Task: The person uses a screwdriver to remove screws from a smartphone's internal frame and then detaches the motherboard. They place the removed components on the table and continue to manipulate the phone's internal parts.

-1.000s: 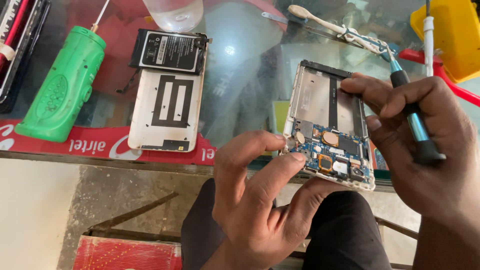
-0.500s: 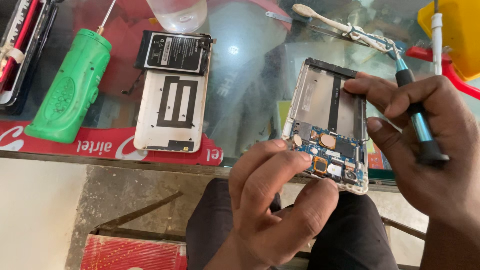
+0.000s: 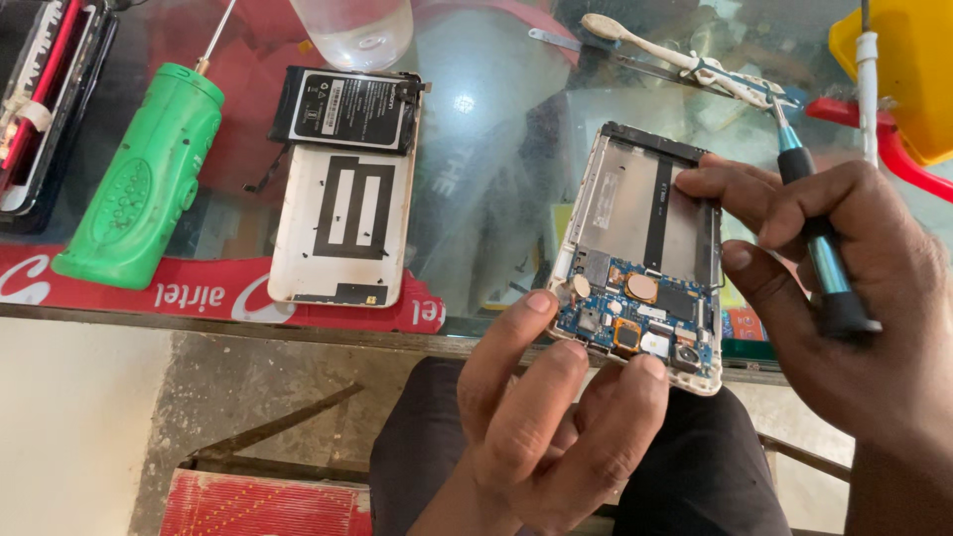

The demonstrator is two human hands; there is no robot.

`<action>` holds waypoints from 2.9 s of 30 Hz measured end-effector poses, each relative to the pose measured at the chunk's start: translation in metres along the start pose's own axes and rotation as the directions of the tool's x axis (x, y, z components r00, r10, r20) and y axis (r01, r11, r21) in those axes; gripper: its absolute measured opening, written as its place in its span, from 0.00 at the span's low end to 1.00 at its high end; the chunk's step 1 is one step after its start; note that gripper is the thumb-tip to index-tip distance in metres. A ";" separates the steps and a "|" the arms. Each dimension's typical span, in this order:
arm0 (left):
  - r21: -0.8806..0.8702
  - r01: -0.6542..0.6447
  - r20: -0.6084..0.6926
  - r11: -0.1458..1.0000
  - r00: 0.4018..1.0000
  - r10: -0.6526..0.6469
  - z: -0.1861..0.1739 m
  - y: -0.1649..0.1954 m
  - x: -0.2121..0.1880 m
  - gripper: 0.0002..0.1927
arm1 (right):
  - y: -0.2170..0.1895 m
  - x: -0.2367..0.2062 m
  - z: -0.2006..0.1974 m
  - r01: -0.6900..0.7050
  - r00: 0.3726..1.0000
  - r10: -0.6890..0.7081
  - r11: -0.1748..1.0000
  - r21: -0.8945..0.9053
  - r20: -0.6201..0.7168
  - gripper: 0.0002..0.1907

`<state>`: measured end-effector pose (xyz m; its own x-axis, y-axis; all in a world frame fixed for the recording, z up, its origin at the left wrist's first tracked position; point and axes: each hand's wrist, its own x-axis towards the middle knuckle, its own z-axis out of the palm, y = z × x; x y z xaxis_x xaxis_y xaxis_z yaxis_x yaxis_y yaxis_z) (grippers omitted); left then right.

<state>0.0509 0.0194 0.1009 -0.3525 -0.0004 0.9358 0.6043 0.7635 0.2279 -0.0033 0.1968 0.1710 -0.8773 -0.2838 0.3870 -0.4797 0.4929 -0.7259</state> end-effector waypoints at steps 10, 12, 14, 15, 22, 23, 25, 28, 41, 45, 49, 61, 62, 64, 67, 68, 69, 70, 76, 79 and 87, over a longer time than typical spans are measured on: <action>-0.025 -0.004 0.091 1.000 0.996 0.006 -0.008 0.003 -0.001 0.24 | 0.002 0.000 -0.002 0.025 1.000 -0.024 0.997 -0.080 0.004 0.12; -0.046 0.020 0.211 0.999 0.977 -0.010 -0.019 0.005 0.001 0.23 | 0.003 -0.001 -0.002 0.022 1.000 -0.021 0.998 -0.055 0.018 0.12; -0.086 0.060 0.179 0.995 0.983 -0.043 -0.019 0.006 0.000 0.24 | 0.003 -0.002 -0.002 0.017 1.000 -0.017 1.000 -0.025 0.022 0.12; -0.117 0.084 0.087 0.990 0.994 -0.074 -0.011 0.007 -0.001 0.24 | 0.003 -0.003 -0.002 0.014 1.000 -0.014 1.000 -0.008 0.020 0.12; -0.135 0.090 0.008 0.987 0.996 -0.090 -0.006 -0.002 -0.013 0.26 | 0.006 -0.002 -0.001 0.030 0.999 -0.030 1.000 -0.002 0.045 0.12; -0.139 0.104 0.021 0.985 0.995 -0.102 -0.008 -0.001 -0.013 0.26 | 0.007 -0.002 -0.002 0.033 0.998 -0.033 0.999 -0.005 0.051 0.12; -0.146 0.128 0.047 0.981 0.991 -0.122 -0.011 0.001 -0.011 0.26 | 0.006 -0.001 -0.003 0.041 0.997 -0.040 0.999 -0.009 0.062 0.12; -0.111 0.092 0.042 0.990 0.995 -0.088 -0.009 0.000 -0.009 0.25 | 0.006 -0.001 -0.003 0.052 0.996 -0.047 0.997 -0.064 0.082 0.11; -0.096 0.033 -0.083 0.995 0.996 -0.041 0.006 -0.005 -0.004 0.21 | 0.009 -0.001 -0.003 0.049 0.997 -0.045 0.997 -0.063 0.068 0.11; -0.146 0.086 -0.029 0.986 0.995 -0.091 -0.001 -0.006 -0.004 0.21 | 0.006 -0.002 -0.001 0.042 0.998 -0.039 0.998 -0.054 0.047 0.12; -0.164 0.109 0.004 0.980 0.994 -0.110 -0.006 -0.008 -0.008 0.22 | 0.004 -0.003 -0.002 0.013 0.999 -0.011 0.999 -0.049 0.049 0.12; -0.007 0.259 0.207 0.966 0.945 -0.252 -0.029 -0.027 -0.004 0.16 | 0.005 -0.002 0.011 0.033 0.999 -0.032 0.971 -0.237 0.006 0.18; -0.011 0.277 0.216 0.961 0.939 -0.268 -0.030 -0.027 -0.003 0.16 | 0.007 -0.005 0.011 0.044 0.999 -0.041 0.964 -0.262 0.018 0.17; -0.025 0.310 0.231 0.950 0.927 -0.296 -0.029 -0.028 -0.004 0.16 | 0.017 -0.012 0.007 0.067 0.998 -0.057 0.946 -0.317 0.041 0.17; 0.008 0.319 0.237 0.948 0.920 -0.311 -0.030 -0.026 -0.007 0.18 | 0.047 -0.027 -0.001 0.003 1.000 -0.003 0.974 -0.224 -0.003 0.11; 0.018 0.310 0.236 0.951 0.922 -0.306 -0.029 -0.026 -0.008 0.18 | 0.060 -0.032 -0.005 -0.062 0.998 0.059 0.986 -0.152 -0.026 0.14; 0.030 0.303 0.236 0.953 0.924 -0.301 -0.029 -0.025 -0.009 0.19 | 0.075 -0.034 -0.008 -0.135 0.990 0.131 0.988 -0.074 -0.059 0.15; 0.043 0.294 0.234 0.955 0.926 -0.295 -0.029 -0.025 -0.010 0.20 | 0.088 -0.039 -0.008 -0.213 0.974 0.213 0.977 0.010 -0.082 0.16; 0.071 0.333 0.210 0.940 0.917 -0.340 -0.020 -0.017 -0.009 0.27 | 0.095 -0.059 -0.009 -0.277 0.944 0.318 0.905 0.322 -0.083 0.22; 0.081 0.348 0.221 0.934 0.908 -0.357 -0.020 -0.018 -0.007 0.25 | 0.055 -0.057 0.003 -0.262 0.957 0.286 0.918 0.297 -0.040 0.17; 0.132 0.343 0.251 0.930 0.896 -0.366 -0.017 -0.018 -0.005 0.31 | -0.013 -0.025 0.027 -0.381 0.910 0.398 0.914 0.140 -0.120 0.12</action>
<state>0.0540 -0.0057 0.0965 -0.7164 -0.1173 0.6878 0.3469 0.7954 0.4970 0.0259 0.1755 0.1555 -0.9906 0.0368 0.1315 -0.1018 0.4430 -0.8907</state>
